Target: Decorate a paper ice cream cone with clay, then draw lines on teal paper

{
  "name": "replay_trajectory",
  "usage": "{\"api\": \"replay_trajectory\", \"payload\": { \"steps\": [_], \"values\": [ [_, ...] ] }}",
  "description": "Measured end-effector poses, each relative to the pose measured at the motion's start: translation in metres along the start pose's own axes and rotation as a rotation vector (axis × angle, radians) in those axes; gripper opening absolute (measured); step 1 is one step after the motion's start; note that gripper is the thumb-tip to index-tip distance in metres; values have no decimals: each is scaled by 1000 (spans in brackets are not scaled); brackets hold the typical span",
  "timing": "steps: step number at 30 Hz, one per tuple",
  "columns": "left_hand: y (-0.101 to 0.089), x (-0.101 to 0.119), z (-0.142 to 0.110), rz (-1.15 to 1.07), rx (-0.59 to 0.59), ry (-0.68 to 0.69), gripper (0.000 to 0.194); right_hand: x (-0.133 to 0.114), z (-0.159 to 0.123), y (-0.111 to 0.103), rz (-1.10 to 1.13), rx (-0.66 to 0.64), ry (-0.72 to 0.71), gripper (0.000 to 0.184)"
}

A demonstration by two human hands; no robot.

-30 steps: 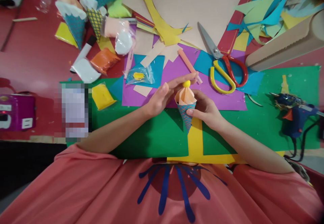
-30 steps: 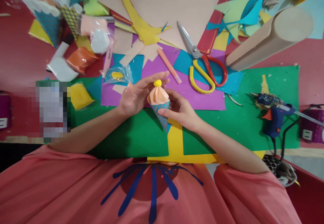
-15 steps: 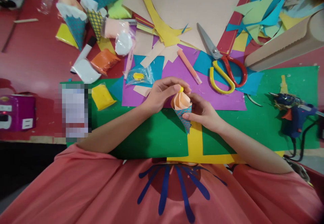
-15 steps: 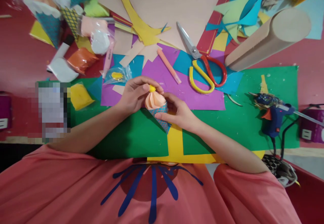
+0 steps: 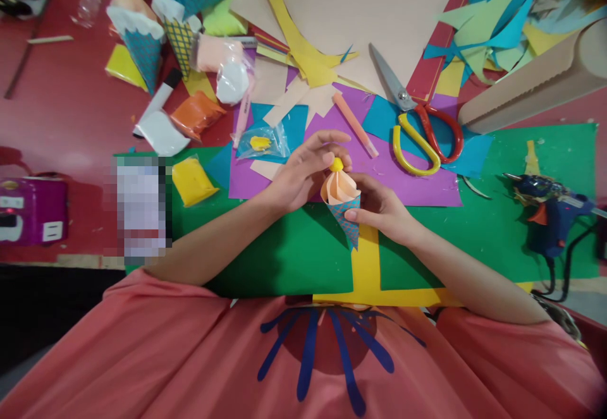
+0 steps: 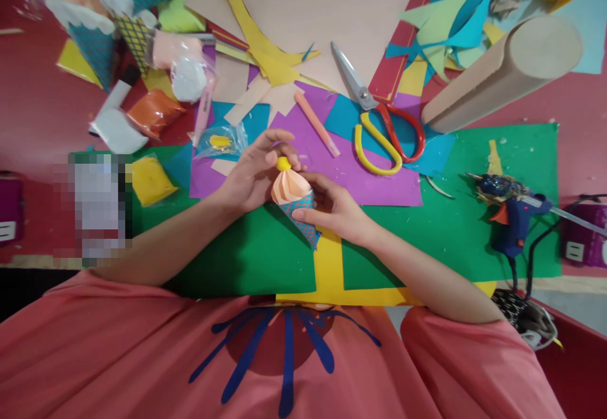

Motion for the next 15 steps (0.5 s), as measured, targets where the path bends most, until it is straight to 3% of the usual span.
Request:
{"api": "replay_trajectory", "payload": {
  "steps": [4,10,15],
  "values": [
    [-1,-3,0,17,-7,-15,27,0,0,0,21,-5,13,55],
    [6,0,-2,-40,-4,4,43,-2,0,-1,67,19,-6,52],
    [2,-1,-1,8,69,28,32,3,-1,1,35,33,2,58]
  ]
}}
Point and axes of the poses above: each hand's wrist, its own z-axis towards the middle knuckle, its own y-axis out of the palm, x = y × z, the point moved 5 cm from there along z, towards the middle knuckle, and after that the axes turned 4 degrees about z, right-handed, at the moved point
